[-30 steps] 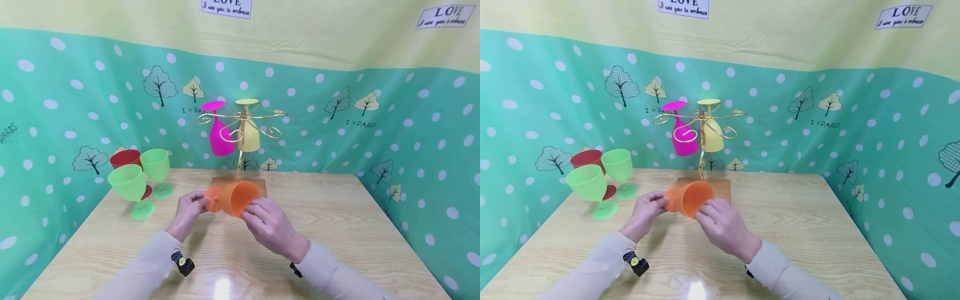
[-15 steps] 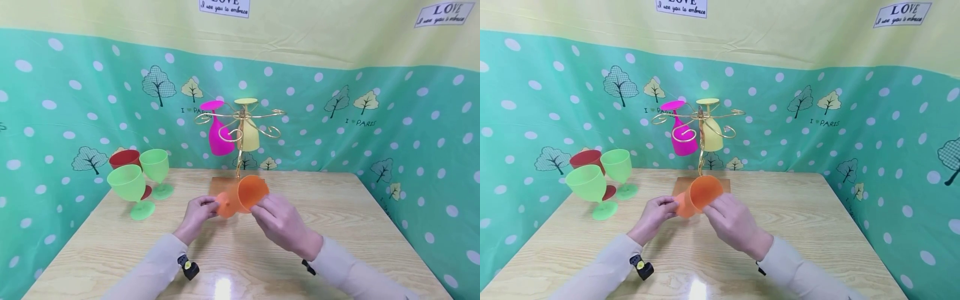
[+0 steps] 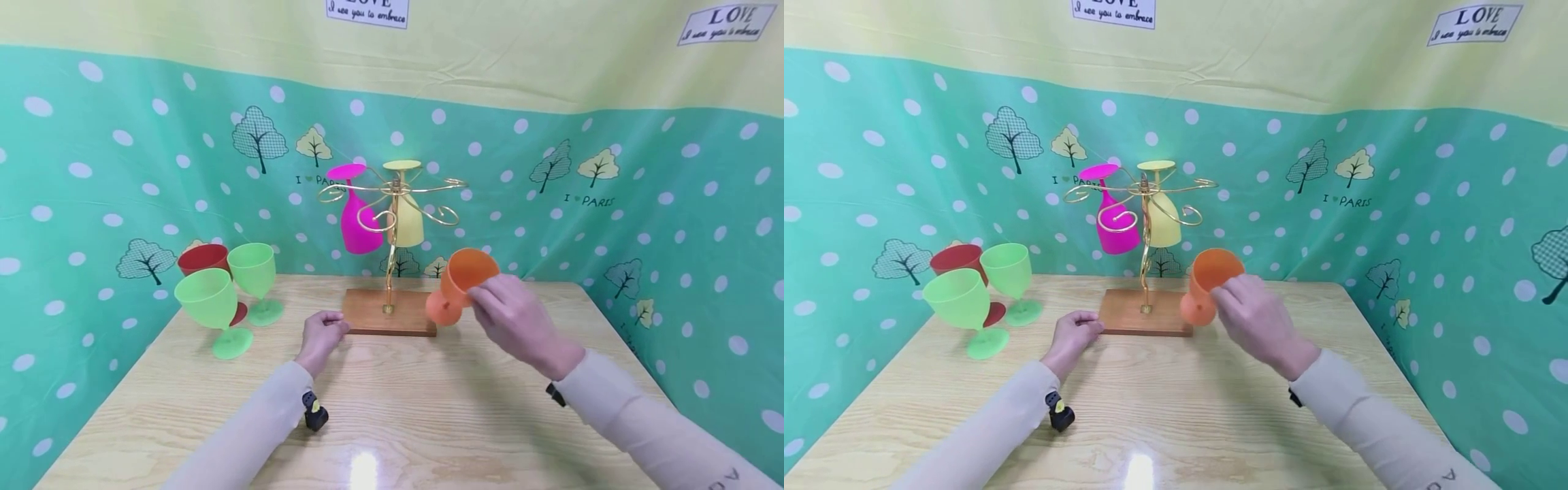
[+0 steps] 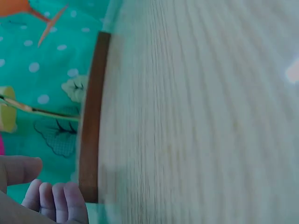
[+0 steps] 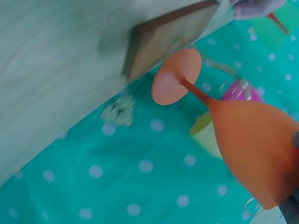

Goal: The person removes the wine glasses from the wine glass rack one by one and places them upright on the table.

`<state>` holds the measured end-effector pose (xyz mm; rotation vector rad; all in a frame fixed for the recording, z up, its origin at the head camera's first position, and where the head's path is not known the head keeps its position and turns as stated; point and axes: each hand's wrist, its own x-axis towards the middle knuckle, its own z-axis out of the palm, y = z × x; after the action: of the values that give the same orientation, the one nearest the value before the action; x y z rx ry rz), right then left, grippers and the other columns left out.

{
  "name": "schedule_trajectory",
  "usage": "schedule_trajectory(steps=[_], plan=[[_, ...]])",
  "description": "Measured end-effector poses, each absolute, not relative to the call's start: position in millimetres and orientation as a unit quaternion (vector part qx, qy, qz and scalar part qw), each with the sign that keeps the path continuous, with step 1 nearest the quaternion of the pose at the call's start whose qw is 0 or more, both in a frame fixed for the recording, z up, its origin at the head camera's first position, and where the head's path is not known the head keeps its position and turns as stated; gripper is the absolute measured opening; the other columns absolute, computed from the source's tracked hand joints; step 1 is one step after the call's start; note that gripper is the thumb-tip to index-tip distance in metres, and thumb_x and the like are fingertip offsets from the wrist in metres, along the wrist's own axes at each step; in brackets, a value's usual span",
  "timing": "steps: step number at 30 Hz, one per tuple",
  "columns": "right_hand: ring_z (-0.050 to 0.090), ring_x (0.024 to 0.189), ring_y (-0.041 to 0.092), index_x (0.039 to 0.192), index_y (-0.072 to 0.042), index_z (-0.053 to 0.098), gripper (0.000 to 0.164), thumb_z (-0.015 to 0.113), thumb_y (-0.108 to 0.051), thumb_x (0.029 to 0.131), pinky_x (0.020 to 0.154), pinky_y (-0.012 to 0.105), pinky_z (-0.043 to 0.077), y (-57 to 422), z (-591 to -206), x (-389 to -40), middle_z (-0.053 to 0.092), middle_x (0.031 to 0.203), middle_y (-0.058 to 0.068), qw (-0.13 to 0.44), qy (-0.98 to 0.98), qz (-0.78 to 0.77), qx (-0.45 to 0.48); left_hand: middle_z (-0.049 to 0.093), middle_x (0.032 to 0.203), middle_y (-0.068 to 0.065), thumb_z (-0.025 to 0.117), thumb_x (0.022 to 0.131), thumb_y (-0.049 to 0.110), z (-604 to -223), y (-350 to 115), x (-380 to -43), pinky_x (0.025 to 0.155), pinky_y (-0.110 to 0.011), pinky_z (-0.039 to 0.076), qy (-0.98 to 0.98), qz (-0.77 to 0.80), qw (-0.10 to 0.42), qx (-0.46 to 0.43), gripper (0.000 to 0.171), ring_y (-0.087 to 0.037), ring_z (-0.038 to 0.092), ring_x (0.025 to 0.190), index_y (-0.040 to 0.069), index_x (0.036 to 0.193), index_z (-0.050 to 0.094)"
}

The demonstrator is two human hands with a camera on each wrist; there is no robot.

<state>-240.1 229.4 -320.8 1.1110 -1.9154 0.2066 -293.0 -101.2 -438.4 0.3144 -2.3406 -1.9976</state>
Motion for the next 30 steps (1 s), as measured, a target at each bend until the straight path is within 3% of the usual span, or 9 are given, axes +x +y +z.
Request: schedule_trajectory(steps=[4,11,16,30], plan=[[0.058,0.073,0.027,0.092,0.002,0.067,0.014,0.062,0.003,0.078,0.066,0.038,0.05,251,-316,-254,0.062,0.082,0.009,0.432,-0.794,0.063,0.422,0.062,0.094,-0.01,0.067,0.081,0.003,-442,-102,-305,0.067,-0.028,0.048,-0.783,-0.607,0.037,0.126,0.03,-0.02,0.056,0.081,-0.002,0.11,0.062],[0.054,0.069,0.027,0.09,0.002,0.066,0.018,0.07,0.006,0.074,0.061,0.036,0.046,282,-312,-280,0.059,0.078,0.01,0.428,-0.819,0.031,0.382,0.063,0.108,-0.014,0.067,0.082,0.002,-444,-101,-318,0.08,-0.036,0.049,-0.797,-0.585,0.031,0.149,0.034,-0.026,0.058,0.095,0.0,0.115,0.062],[0.052,0.068,0.027,0.091,0.004,0.065,0.015,0.068,0.006,0.077,0.061,0.036,0.046,305,-311,-295,0.058,0.077,0.01,0.405,-0.844,0.02,0.351,0.062,0.115,-0.017,0.065,0.083,0.001,-444,-101,-321,0.085,-0.039,0.05,-0.814,-0.561,0.018,0.15,0.037,-0.028,0.059,0.101,0.0,0.119,0.062],[0.047,0.066,0.028,0.097,0.006,0.064,0.019,0.062,0.008,0.078,0.059,0.037,0.043,354,-319,-326,0.054,0.075,0.011,0.317,-0.924,-0.004,0.213,0.059,0.12,-0.02,0.065,0.079,-0.003,-447,-105,-324,0.079,-0.035,0.05,-0.833,-0.536,0.004,0.136,0.036,-0.029,0.056,0.104,0.0,0.115,0.065]])
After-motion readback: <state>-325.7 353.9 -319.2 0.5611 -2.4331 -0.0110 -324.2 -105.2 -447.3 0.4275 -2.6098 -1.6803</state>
